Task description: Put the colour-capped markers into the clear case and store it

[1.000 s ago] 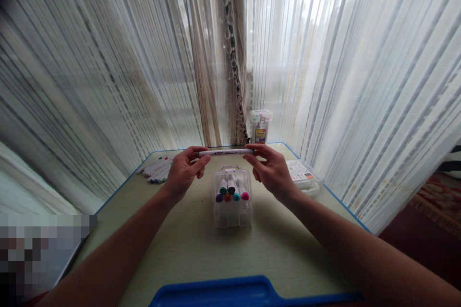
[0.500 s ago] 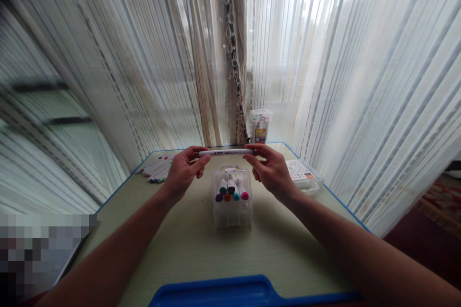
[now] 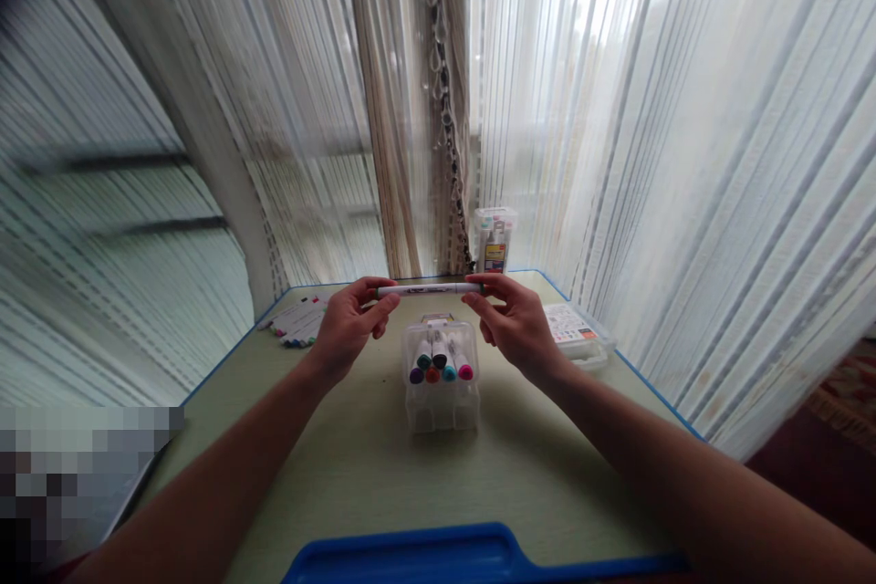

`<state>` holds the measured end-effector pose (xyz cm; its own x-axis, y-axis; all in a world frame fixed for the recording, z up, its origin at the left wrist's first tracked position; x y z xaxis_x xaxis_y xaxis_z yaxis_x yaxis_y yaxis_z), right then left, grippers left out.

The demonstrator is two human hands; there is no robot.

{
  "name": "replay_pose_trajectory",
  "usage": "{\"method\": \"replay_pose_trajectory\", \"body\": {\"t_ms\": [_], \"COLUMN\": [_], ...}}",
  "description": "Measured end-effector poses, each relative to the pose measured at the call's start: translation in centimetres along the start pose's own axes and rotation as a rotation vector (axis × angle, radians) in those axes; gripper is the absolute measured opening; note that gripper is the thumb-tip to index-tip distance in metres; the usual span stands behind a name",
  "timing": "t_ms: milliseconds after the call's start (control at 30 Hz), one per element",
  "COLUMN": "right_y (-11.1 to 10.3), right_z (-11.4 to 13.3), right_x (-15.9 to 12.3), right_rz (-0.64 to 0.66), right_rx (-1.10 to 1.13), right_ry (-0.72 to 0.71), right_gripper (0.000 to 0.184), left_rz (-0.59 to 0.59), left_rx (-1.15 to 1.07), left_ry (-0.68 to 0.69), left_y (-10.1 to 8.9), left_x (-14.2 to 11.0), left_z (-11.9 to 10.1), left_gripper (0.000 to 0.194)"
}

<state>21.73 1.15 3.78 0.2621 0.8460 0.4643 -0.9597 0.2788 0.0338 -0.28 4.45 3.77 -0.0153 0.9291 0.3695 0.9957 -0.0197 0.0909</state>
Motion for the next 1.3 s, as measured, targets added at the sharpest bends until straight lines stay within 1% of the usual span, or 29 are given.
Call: {"method": "replay_pose_trajectory", "body": {"t_ms": [767, 1300], "right_y": [0.01, -0.09], "right_z": [-0.27, -0.32], "right_x": [0.00, 0.01], "right_rz": [0.015, 0.014], "right_rx": [0.042, 0.029], "right_ry": [0.025, 0.021], "right_gripper": [0.038, 0.035], "left_rz": [-0.008, -0.001], "left_rx": [-0.003, 0.023], "left_ry": [-0.019, -0.010], "left_y": [-0.08, 0.05], "left_x": [0.10, 0.03], "left_z": [0.09, 0.00], "left_gripper": [0.034, 0.031]}}
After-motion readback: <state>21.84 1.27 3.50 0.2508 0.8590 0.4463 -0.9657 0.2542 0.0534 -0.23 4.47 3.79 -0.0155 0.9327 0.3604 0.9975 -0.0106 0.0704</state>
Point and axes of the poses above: each hand's wrist, its own x-axis towards the middle knuckle, its own y-axis out of the palm, z = x × y, the point moved 5 cm from there along x, towards the middle knuckle, and after that the axes turned 9 degrees about -z, right-handed, at the moved point
